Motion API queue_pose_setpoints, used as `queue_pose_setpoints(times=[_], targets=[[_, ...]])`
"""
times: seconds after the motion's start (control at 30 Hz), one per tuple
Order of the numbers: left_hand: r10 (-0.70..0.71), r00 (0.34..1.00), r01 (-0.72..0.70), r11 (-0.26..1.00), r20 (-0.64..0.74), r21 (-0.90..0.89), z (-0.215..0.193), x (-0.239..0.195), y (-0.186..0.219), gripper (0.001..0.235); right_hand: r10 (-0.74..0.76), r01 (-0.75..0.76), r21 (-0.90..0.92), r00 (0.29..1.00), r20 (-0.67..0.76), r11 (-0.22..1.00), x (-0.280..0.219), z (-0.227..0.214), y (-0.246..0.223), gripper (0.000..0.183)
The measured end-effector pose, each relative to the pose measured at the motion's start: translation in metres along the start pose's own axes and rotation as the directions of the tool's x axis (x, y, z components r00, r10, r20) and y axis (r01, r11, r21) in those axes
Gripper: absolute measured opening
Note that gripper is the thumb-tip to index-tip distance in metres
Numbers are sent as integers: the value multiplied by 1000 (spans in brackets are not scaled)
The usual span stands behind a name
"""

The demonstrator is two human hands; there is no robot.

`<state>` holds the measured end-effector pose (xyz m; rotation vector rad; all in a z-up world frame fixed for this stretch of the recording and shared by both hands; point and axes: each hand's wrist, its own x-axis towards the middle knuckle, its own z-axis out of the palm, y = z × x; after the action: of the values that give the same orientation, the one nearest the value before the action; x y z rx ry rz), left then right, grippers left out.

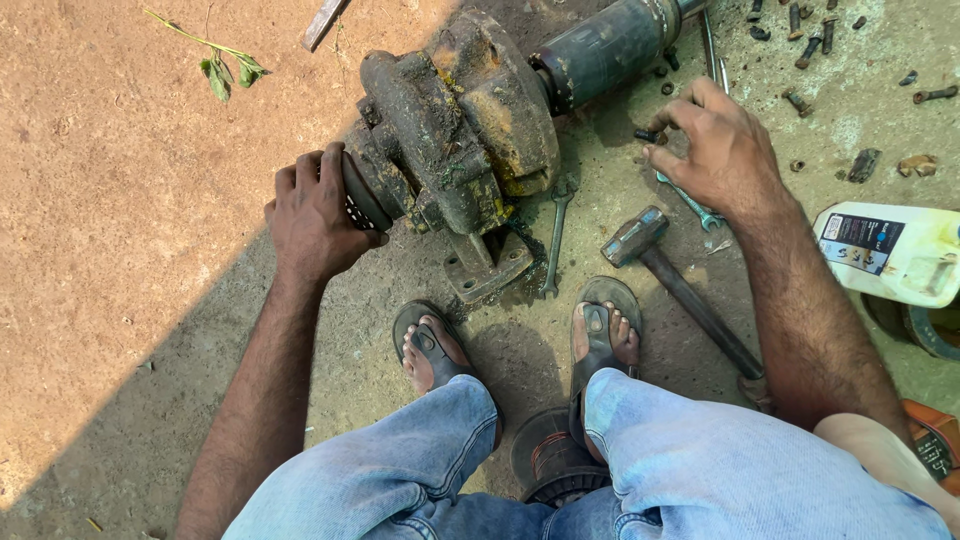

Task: The person sits on the ground and works on a disassembled electric motor. They use a screwdriver to pry at the housing, apply liquid from a plastic bottle, and use a hammer and wrench to adjust components.

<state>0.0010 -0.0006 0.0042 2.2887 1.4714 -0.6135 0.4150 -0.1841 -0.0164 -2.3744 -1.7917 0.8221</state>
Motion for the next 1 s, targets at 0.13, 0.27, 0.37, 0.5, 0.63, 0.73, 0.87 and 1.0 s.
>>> queue_pose_setpoints(times=[0.13, 0.27, 0.37, 0.5, 0.63, 0.73, 0.87, 1.0], targets=[[-8, 1000, 8, 1000, 24, 5, -5, 1, 4, 131, 259, -266, 8, 943, 208, 964, -20, 52, 37, 35], [-34, 998, 33, 999, 48, 16, -1, 2, 3, 134, 327, -327, 16, 945, -27, 945, -39, 68, 84, 36], [-39, 998, 38, 999, 47, 22, 2, 2, 0, 135, 329, -334, 14, 919, -216, 942, -40, 64, 105, 52], [-26, 999, 25, 1000, 34, 16, 5, 6, 1, 135, 208, -208, 20, 978, -2, 978, -42, 78, 84, 37], [-26, 999, 26, 1000, 40, 7, 5, 2, -2, 134, -30, 19, 208, 998, 49, 978, -39, 134, 14, 31], [-22, 999, 22, 1000, 25, 10, 4, 4, 0, 135, 32, -91, 230, 968, 248, 969, -27, 162, -29, 45], [-33, 999, 32, 999, 35, 6, 5, 5, 1, 136, 62, -87, 105, 974, 219, 991, -15, 175, -55, 71], [-20, 1000, 20, 1000, 23, 7, 6, 3, -1, 135, 141, -177, 175, 970, 199, 969, -19, 184, -56, 73]])
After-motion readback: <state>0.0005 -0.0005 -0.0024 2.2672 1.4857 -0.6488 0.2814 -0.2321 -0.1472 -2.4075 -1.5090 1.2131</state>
